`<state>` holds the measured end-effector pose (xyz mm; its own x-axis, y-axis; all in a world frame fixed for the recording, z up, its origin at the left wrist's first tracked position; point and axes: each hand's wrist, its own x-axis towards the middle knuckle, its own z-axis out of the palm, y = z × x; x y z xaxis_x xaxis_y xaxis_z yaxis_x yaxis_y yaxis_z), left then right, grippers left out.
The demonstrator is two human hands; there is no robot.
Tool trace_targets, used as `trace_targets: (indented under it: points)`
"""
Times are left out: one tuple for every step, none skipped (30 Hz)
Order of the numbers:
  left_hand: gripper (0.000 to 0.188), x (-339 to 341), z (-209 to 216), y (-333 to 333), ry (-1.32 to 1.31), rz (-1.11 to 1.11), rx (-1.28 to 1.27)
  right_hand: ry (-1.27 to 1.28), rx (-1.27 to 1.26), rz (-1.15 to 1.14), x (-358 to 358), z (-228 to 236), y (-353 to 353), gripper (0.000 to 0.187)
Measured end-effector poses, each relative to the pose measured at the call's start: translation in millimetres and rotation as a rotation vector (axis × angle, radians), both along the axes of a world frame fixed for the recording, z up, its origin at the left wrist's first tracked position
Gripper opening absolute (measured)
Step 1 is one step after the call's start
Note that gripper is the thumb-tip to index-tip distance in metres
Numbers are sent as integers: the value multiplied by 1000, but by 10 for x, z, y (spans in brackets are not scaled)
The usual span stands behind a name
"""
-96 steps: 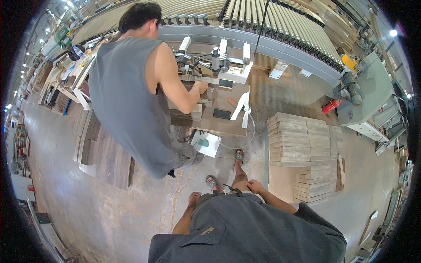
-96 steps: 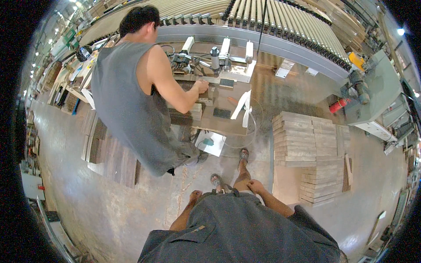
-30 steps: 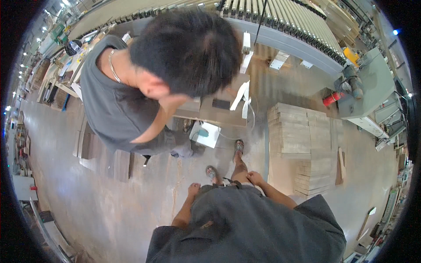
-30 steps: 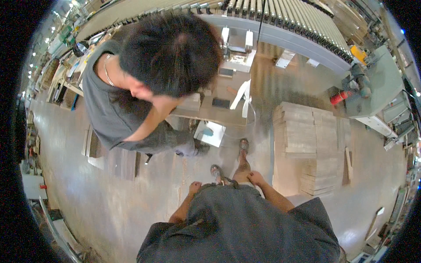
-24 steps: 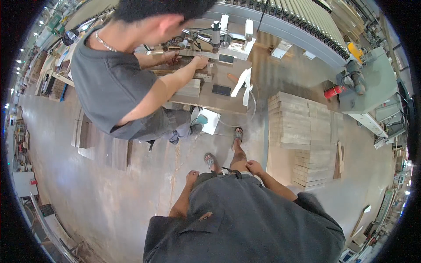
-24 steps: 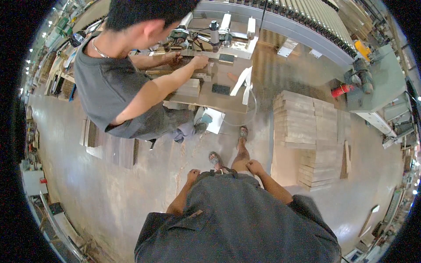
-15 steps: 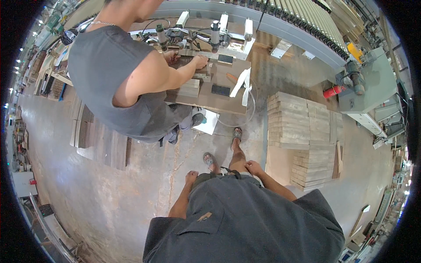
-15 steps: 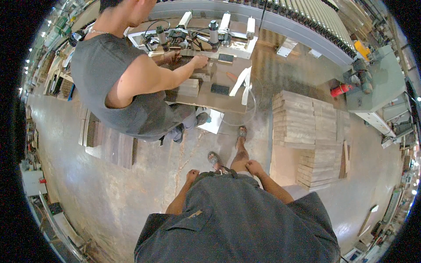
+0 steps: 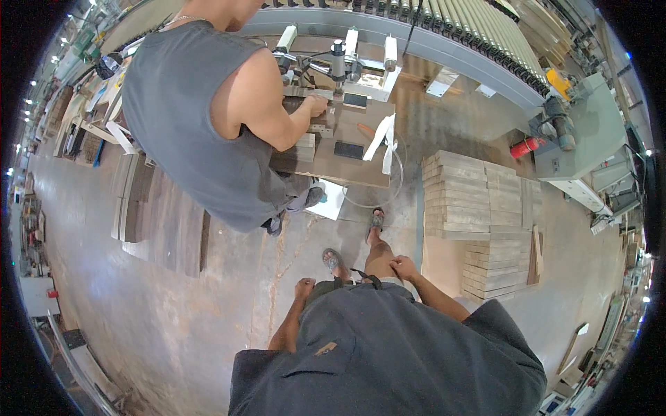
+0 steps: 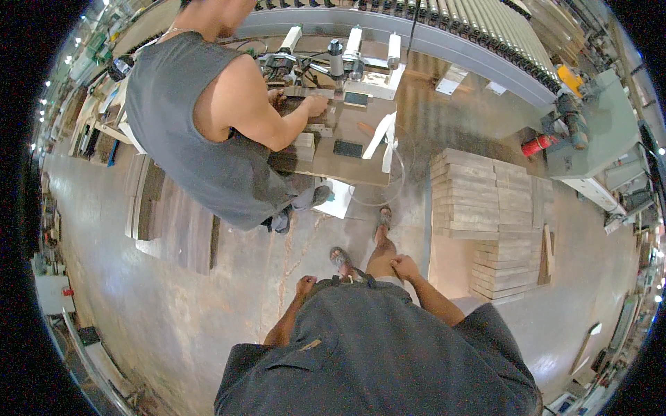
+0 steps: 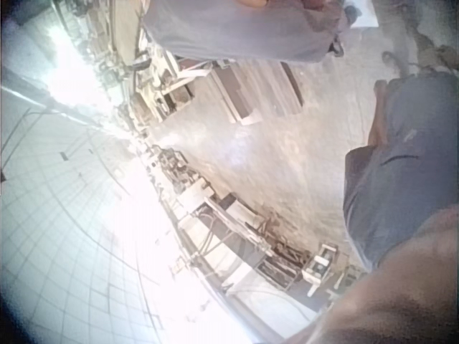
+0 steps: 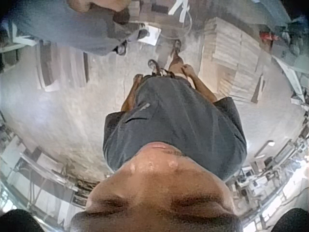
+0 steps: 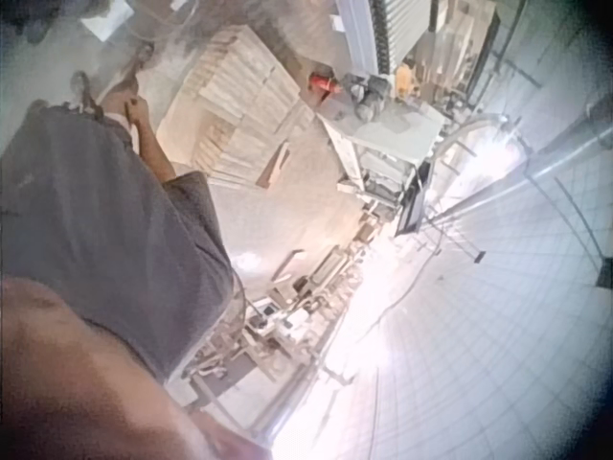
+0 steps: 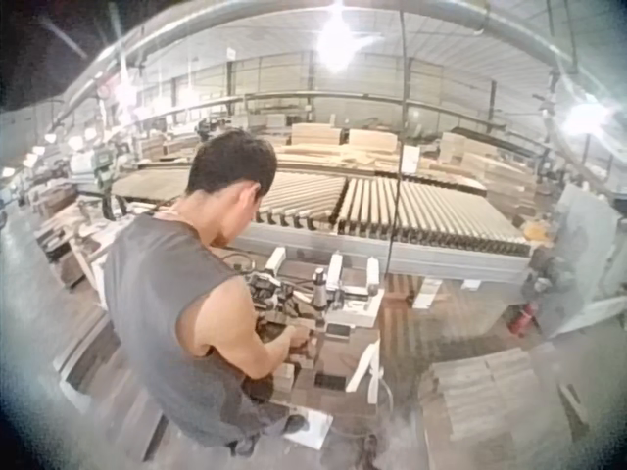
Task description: The person processes wooden components at a workstation by hammering the parts, measuring them with a caliper, and fitting them into the machine.
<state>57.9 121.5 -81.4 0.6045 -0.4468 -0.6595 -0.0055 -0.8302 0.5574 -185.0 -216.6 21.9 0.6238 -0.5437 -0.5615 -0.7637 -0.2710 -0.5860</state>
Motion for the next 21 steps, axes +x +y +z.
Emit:
trace_targets:
  points:
    - [45,-6,-47,25,-1,1,0,-1,0,1,1,-7,-2,33]
    - [46,-13,-95,49,-7,13,-7,7,-27,-8,-3,-13,-12,32]
    - [46,-15,-144,72,-14,26,-13,13,-53,-17,18,0,-19,31]
    - [46,-11,-139,85,-14,26,-10,13,-50,-17,48,38,-13,31]
    - [45,-9,-133,103,-5,43,-25,-25,-55,-42,81,74,-3,30]
    - [44,-8,-114,84,7,52,-45,-60,-65,-74,54,58,-7,30]
    - [44,-3,-94,67,9,46,-46,-58,-67,-80,48,31,-12,30]
    - [43,6,-72,49,16,53,-50,-69,-105,-71,59,-2,-21,30]
    - [42,6,-63,48,21,65,-52,-81,-141,-58,70,-14,-27,31]
    - [42,8,-53,44,21,62,-52,-81,-142,-61,74,-22,-32,31]
    - [41,16,-42,35,6,55,-51,-65,-144,-60,88,-32,-41,31]
    - [41,15,-52,42,-10,52,-48,-51,-146,-55,107,-30,-45,31]
    - [41,7,-59,45,-12,52,-48,-53,-146,-55,117,-22,-46,31]
    - [40,-6,-63,45,13,85,-57,-45,-146,-62,128,-12,-50,32]
    - [40,-11,-66,36,39,120,-66,-36,-145,-67,169,21,-46,33]
    - [40,-18,-67,25,37,121,-66,-38,-145,-67,196,62,-51,33]
    - [39,-31,-66,19,39,139,-39,-29,-148,-47,210,110,-64,33]
    - [38,-30,-71,2,42,155,-14,-21,-154,-30,204,121,-88,34]
    - [38,-10,-76,-6,39,154,-15,-24,-155,-30,224,120,-112,34]
    - [37,7,-77,-4,6,119,-8,-26,-176,-15,251,116,-144,34]
    - [36,2,-87,11,-24,83,-1,-25,-196,-1,253,101,-163,35]
